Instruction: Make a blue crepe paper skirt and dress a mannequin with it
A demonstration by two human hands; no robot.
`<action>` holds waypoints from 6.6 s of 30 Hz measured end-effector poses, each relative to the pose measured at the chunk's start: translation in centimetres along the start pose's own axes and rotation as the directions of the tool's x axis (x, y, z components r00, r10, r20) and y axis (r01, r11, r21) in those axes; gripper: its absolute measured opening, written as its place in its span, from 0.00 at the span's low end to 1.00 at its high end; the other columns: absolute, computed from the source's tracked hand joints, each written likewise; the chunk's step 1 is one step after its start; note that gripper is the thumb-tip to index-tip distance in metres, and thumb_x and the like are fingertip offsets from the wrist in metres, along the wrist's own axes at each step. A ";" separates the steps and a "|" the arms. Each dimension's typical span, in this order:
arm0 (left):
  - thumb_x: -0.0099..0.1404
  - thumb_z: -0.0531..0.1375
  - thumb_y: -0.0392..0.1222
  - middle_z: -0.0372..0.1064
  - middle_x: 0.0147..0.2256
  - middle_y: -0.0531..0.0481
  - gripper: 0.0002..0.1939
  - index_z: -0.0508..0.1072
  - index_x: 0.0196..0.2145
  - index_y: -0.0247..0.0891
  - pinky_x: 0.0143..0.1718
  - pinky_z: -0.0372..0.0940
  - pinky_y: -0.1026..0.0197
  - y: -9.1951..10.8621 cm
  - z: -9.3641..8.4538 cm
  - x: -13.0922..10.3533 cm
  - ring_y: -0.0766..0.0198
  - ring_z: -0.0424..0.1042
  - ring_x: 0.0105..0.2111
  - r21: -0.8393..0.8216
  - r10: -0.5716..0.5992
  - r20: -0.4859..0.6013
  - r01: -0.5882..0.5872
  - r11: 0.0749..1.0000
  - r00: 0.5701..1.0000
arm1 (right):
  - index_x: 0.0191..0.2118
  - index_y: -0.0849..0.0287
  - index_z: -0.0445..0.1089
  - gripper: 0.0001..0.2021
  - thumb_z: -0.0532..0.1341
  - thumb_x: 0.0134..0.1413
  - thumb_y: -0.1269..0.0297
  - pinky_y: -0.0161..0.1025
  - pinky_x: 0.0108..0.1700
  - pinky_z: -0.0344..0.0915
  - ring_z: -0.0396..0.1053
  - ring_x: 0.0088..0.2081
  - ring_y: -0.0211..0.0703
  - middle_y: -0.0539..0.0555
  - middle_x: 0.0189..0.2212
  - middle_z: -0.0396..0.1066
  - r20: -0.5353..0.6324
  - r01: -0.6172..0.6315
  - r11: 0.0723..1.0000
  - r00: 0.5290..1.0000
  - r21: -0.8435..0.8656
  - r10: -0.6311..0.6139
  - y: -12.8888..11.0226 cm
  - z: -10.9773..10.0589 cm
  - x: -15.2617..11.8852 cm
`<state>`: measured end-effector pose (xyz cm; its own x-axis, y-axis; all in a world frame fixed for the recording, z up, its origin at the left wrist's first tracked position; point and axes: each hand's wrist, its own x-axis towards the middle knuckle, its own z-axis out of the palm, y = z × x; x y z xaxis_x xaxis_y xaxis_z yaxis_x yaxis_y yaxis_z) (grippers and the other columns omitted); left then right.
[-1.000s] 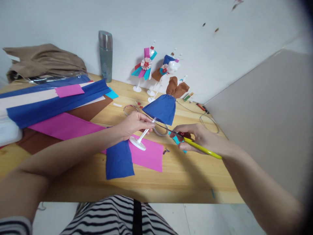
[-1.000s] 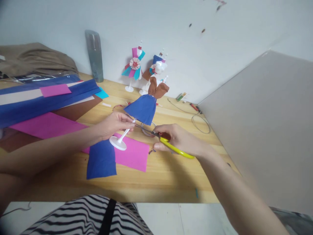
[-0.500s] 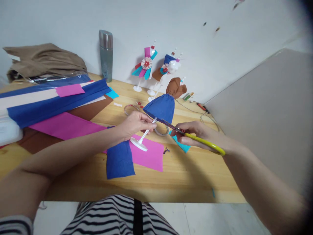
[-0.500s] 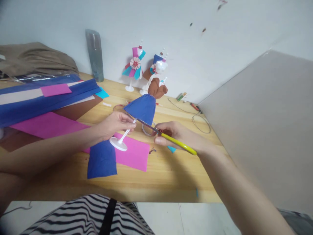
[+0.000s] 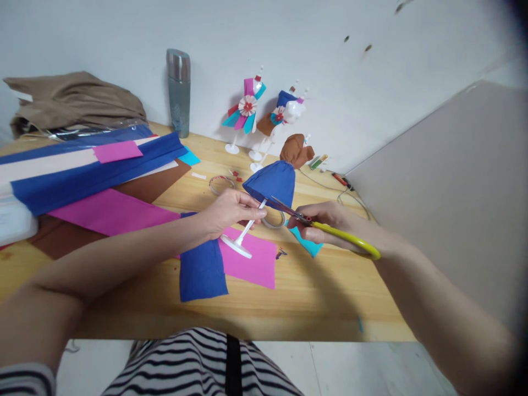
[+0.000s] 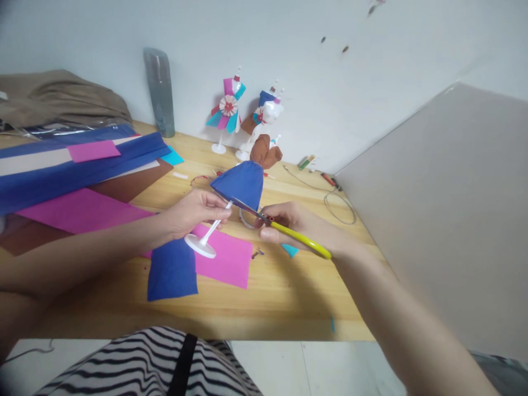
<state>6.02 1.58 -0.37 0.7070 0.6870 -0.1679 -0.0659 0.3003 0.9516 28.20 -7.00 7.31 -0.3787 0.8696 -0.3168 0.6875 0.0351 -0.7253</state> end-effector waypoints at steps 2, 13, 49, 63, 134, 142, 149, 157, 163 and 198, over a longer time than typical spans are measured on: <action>0.59 0.67 0.31 0.71 0.20 0.52 0.09 0.75 0.22 0.31 0.29 0.63 0.64 0.0 0.0 0.0 0.71 0.67 0.21 0.000 0.003 -0.004 -0.003 1.000 1.000 | 0.38 0.61 0.73 0.23 0.64 0.56 0.42 0.36 0.31 0.56 0.58 0.29 0.37 0.50 0.27 0.63 -0.006 0.000 1.000 1.000 0.005 0.000 -0.2 0.1 0.0; 0.59 0.67 0.31 0.71 0.21 0.53 0.08 0.76 0.23 0.32 0.30 0.61 0.65 0.2 0.1 -0.2 0.71 0.67 0.22 0.004 -0.008 -0.016 0.008 1.000 1.000 | 0.37 0.61 0.71 0.27 0.64 0.52 0.37 0.37 0.29 0.54 0.55 0.28 0.38 0.49 0.27 0.61 -0.010 -0.020 1.000 1.000 0.016 0.020 -0.6 0.4 0.6; 0.57 0.68 0.30 0.71 0.20 0.53 0.08 0.76 0.22 0.32 0.30 0.61 0.67 -0.2 0.2 -0.2 0.72 0.67 0.22 -0.020 0.000 -0.025 0.000 1.000 1.000 | 0.29 0.60 0.70 0.29 0.66 0.46 0.34 0.33 0.22 0.47 0.49 0.22 0.32 0.45 0.19 0.55 -0.022 -0.090 0.995 0.996 0.054 0.091 0.0 0.6 0.9; 0.55 0.69 0.32 0.73 0.23 0.52 0.04 0.78 0.26 0.31 0.30 0.62 0.65 -0.8 -0.1 0.2 0.71 0.68 0.23 -0.052 -0.007 -0.016 0.006 0.999 1.000 | 0.34 0.60 0.69 0.24 0.66 0.51 0.40 0.36 0.27 0.56 0.56 0.27 0.38 0.49 0.26 0.61 0.020 -0.014 0.999 1.000 0.044 0.014 -0.3 0.6 0.5; 0.56 0.68 0.27 0.73 0.21 0.52 0.03 0.77 0.27 0.29 0.27 0.62 0.65 -1.2 0.1 0.4 0.71 0.67 0.21 -0.120 0.024 -0.001 -0.024 0.992 1.000 | 0.29 0.61 0.68 0.25 0.66 0.50 0.40 0.35 0.28 0.54 0.56 0.26 0.36 0.48 0.24 0.61 0.064 -0.007 0.999 0.998 0.037 0.005 -0.7 0.6 1.5; 0.58 0.67 0.28 0.71 0.20 0.53 0.05 0.75 0.25 0.30 0.26 0.61 0.66 -1.0 0.1 0.3 0.72 0.67 0.20 -0.111 0.043 0.006 -0.042 0.993 0.999 | 0.34 0.60 0.68 0.20 0.65 0.55 0.45 0.36 0.30 0.55 0.56 0.29 0.37 0.49 0.27 0.61 0.047 0.057 0.998 0.997 -0.003 -0.057 -1.0 0.4 1.2; 0.58 0.67 0.30 0.71 0.21 0.52 0.05 0.76 0.25 0.30 0.29 0.63 0.65 -1.0 0.1 0.1 0.71 0.67 0.22 -0.071 0.058 0.015 -0.057 0.996 0.998 | 0.32 0.60 0.68 0.20 0.65 0.54 0.45 0.36 0.31 0.55 0.55 0.29 0.37 0.49 0.28 0.60 -0.004 0.063 0.997 0.998 0.033 -0.062 -1.1 0.4 1.4; 0.58 0.68 0.32 0.71 0.21 0.52 0.04 0.76 0.27 0.30 0.30 0.63 0.65 -1.3 0.0 0.3 0.70 0.68 0.22 -0.068 0.053 -0.009 -0.053 0.996 0.999 | 0.31 0.62 0.68 0.22 0.68 0.51 0.45 0.36 0.30 0.51 0.52 0.28 0.36 0.48 0.26 0.58 -0.006 0.013 0.998 1.000 0.054 -0.013 -0.8 0.3 1.5; 0.58 0.68 0.33 0.71 0.21 0.52 0.05 0.77 0.26 0.30 0.29 0.62 0.66 -1.3 0.0 0.2 0.71 0.68 0.22 -0.052 0.062 0.013 -0.061 0.997 0.998 | 0.31 0.62 0.67 0.24 0.68 0.50 0.42 0.36 0.28 0.50 0.51 0.27 0.35 0.48 0.25 0.58 -0.016 -0.024 0.998 1.000 0.056 0.025 -0.9 0.4 1.5; 0.59 0.68 0.32 0.71 0.21 0.52 0.05 0.77 0.26 0.31 0.29 0.62 0.65 -1.5 0.1 0.3 0.71 0.67 0.22 -0.060 0.046 -0.002 -0.046 0.997 0.999 | 0.29 0.60 0.64 0.26 0.64 0.53 0.38 0.37 0.28 0.50 0.52 0.26 0.35 0.48 0.24 0.56 0.024 0.010 1.000 1.000 -0.002 -0.010 -1.2 0.1 1.5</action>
<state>6.41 1.31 -1.83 0.7016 0.7017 -0.1243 -0.1405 0.3072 0.9412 26.78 -5.82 7.62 -0.4003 0.8571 -0.3243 0.6848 0.0447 -0.7273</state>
